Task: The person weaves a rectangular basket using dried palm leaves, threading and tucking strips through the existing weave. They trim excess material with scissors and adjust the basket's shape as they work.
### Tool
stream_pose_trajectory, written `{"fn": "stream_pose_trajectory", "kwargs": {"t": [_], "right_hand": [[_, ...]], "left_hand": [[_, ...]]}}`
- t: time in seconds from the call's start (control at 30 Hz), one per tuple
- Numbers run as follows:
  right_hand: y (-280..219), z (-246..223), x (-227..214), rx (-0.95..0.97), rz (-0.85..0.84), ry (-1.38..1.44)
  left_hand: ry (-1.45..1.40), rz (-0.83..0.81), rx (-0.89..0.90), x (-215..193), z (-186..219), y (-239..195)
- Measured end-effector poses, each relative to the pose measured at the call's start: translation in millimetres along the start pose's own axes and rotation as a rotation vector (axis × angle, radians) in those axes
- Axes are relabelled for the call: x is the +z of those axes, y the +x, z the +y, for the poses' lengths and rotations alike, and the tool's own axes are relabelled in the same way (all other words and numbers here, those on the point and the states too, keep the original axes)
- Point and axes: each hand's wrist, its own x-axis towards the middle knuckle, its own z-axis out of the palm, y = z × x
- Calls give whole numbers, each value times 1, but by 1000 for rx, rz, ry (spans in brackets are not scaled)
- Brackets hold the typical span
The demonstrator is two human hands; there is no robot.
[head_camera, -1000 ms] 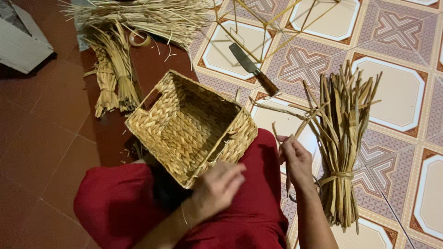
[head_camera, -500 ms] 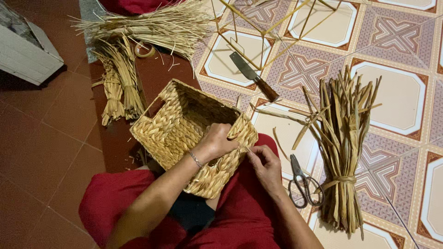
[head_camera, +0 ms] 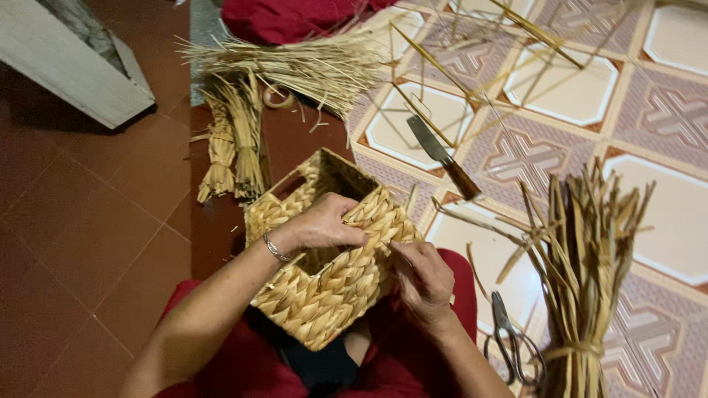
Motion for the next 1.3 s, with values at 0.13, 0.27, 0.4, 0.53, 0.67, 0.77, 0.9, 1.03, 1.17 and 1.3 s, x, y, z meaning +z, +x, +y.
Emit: {"fn": "stream_pose_trajectory", "kwargs": {"t": [0.13, 0.27, 0.4, 0.53, 0.67, 0.77, 0.9, 1.03, 1.17, 1.3], "right_hand": [[22, 2, 25, -154, 1, -104], [30, 4, 40, -245, 30, -175], [33, 8, 42, -252, 59, -238], [36, 14, 42, -269, 68, -302], [33, 18, 36, -300, 31, -358], [29, 19, 29, -327, -13, -392], [30, 20, 18, -344, -87, -426], [31, 25, 6, -358, -140, -459], [22, 32, -7, -290, -211, -495], [0, 50, -19, -90, -191, -415]], "left_hand": [[-55, -40, 83, -19, -14, 5], [-20, -87, 55, -28, -22, 19], [-32, -129, -64, -28, -25, 35], [-82, -89, 11, -24, -23, 46], [-122, -83, -12, -10, -26, 49], [-134, -54, 46, 0, -28, 52], [-206, -87, 34, 11, -28, 56], [-194, -75, 26, 22, -25, 60], [-312, -85, -7, 41, -20, 61], [-676, -140, 23, 67, -21, 59]]}}
